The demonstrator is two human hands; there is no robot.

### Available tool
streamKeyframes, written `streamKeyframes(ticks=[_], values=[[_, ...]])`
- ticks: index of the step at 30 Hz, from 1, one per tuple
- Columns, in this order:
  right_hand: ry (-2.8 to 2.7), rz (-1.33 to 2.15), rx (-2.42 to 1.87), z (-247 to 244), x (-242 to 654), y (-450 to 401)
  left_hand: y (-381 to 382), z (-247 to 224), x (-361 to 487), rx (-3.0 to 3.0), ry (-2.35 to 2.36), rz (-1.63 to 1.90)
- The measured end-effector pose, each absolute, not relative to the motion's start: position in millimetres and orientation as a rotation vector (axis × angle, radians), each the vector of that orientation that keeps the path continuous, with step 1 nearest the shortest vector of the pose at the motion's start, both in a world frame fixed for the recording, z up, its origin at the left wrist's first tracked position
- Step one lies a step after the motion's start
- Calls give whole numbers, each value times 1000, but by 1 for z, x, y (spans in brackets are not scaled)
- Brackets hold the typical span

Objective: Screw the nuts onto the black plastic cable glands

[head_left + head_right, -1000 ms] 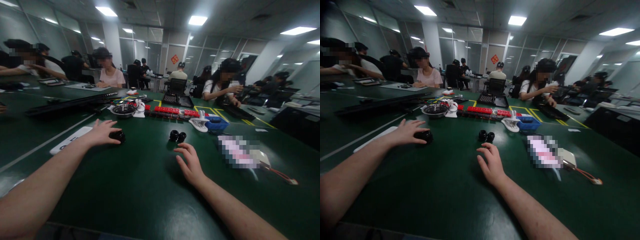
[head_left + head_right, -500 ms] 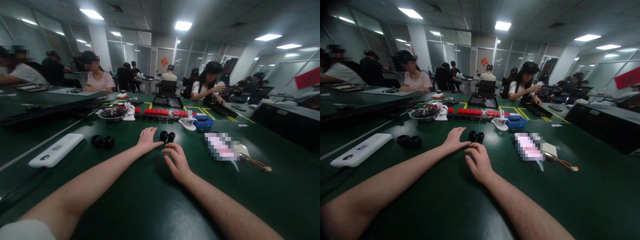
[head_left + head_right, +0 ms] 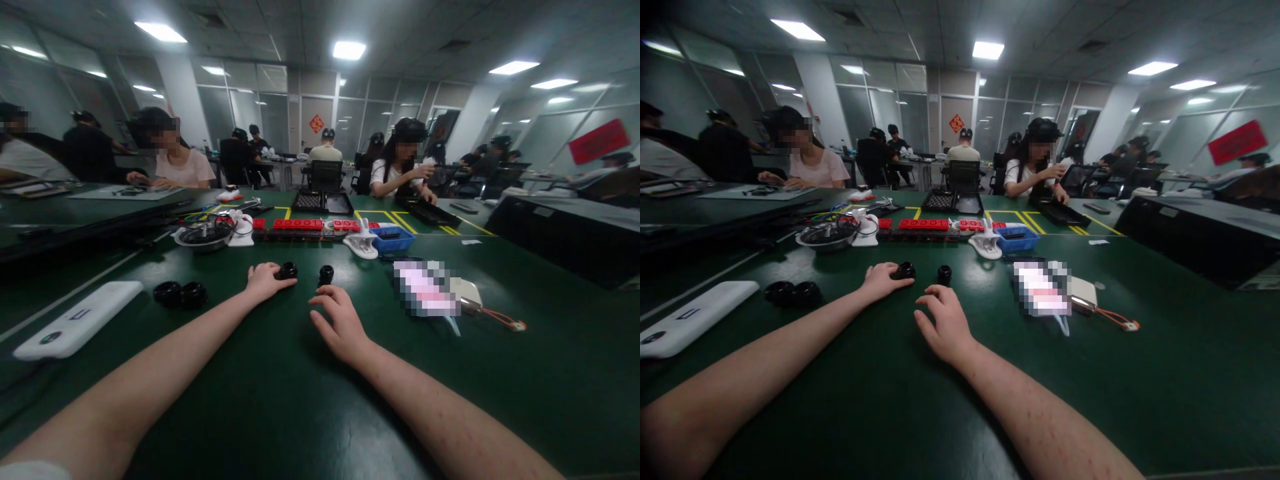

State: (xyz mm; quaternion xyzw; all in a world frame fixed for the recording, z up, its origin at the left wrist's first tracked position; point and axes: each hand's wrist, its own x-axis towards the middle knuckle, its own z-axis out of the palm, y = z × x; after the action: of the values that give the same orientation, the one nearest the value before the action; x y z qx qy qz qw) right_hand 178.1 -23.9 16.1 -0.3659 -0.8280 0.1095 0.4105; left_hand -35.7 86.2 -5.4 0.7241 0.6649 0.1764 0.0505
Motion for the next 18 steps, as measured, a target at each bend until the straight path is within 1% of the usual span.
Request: streamKeyframes(ticks=[5, 11, 14, 18], values=[[-2091, 280, -962, 17, 178, -21, 54, 0, -51, 2301, 1910, 532], [-2065, 283, -1026, 16, 176, -19, -5, 3, -11, 2450, 1572, 531], [-2116, 311, -1143, 24, 176, -24, -27, 1, 12, 2473, 1349, 597], [-2279, 337, -1360, 43, 178, -37, -42, -1, 24, 2439, 1272, 696]])
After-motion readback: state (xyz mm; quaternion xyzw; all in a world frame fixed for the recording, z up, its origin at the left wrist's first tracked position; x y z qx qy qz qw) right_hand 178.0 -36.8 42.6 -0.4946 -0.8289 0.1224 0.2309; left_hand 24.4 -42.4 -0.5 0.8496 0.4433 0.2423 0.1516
